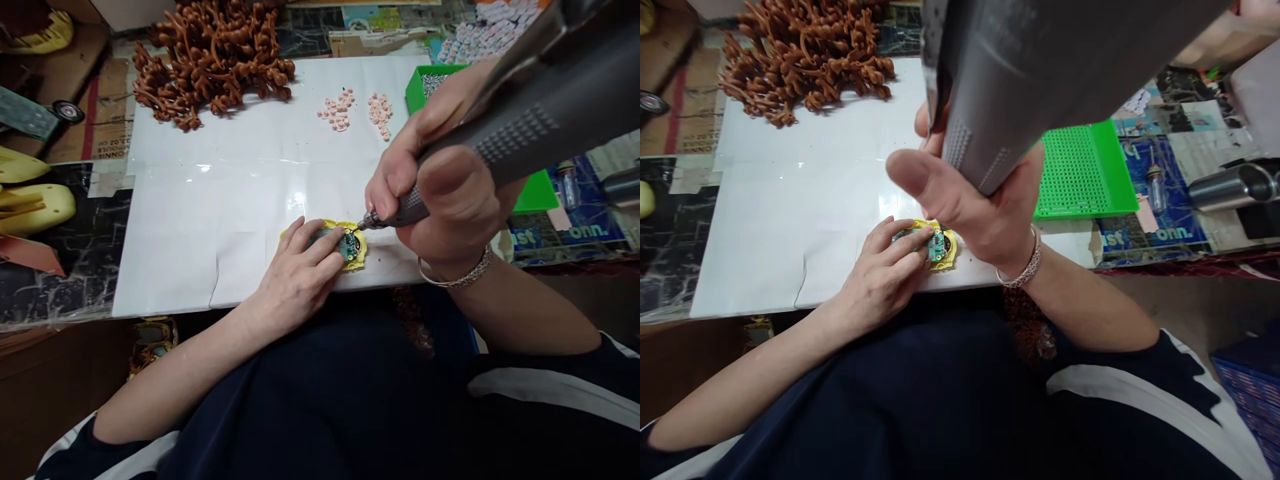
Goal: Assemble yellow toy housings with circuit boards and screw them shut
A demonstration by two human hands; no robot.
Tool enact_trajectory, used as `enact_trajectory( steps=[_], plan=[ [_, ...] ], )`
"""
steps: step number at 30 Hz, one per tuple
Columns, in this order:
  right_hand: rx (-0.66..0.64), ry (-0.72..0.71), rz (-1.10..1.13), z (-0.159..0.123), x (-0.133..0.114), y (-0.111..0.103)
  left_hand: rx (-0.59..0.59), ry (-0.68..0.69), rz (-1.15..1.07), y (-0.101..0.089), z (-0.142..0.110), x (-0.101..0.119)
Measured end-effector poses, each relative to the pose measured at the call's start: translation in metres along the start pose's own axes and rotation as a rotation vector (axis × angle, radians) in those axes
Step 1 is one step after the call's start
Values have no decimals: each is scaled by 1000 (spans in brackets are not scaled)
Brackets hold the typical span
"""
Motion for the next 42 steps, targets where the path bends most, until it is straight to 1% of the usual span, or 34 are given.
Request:
enact_trajectory(
  steps=[1,3,5,7,8,10,12,15,16,18,20,22,23,25,27,30,34,38,42],
  plan=[
    [17,-10,17,0,2,0,-6,-5,-11,0,0,0],
    [-5,-54,94,-1,7,-1,-18,-17,-34,1,0,-1],
    [-93,-78,144,-1,10,-1,-23,-26,-44,1,0,-1],
    [-145,-73,195,2,8,-3,-17,-26,-39,2,0,-2],
    [-150,-63,195,5,4,-5,-9,-23,-31,2,0,-1],
    [-118,-69,125,11,-9,-12,13,-13,-16,1,0,-1],
    [-64,-128,16,20,-25,-23,39,-10,-1,0,0,0],
    [30,-283,-84,30,-44,-55,71,-15,6,-4,-3,-3],
    [72,-334,-127,33,-46,-69,74,-18,-1,-6,-4,-4],
    [175,-389,-257,37,-46,-101,59,-26,-37,-8,-7,-10],
    [283,-370,-398,40,-39,-135,22,-37,-91,-10,-10,-16],
    [374,-360,-473,42,-27,-165,0,-42,-126,-10,-12,-19],
    [420,-382,-490,43,-21,-179,3,-41,-133,-9,-12,-20],
    [476,-368,-513,44,-7,-199,23,-36,-131,-7,-11,-20],
    [511,-342,-513,45,3,-212,45,-35,-131,-3,-8,-19],
    [533,-317,-490,44,10,-220,67,-40,-132,3,-2,-15],
    [504,-300,-499,39,12,-219,75,-39,-126,7,4,-12],
    [495,-324,-495,37,15,-220,77,-43,-138,8,3,-12],
    [518,-320,-461,38,23,-228,74,-62,-152,8,2,-13]
  ],
)
Point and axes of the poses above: each hand's wrist, its own z-axis towards the middle knuckle, its own y-axis out of the palm, x = y × z, the point moved 2 cm from there along z, towards the middle knuckle, and after that the axes turned 8 degrees about -y, right-handed, at the moved point
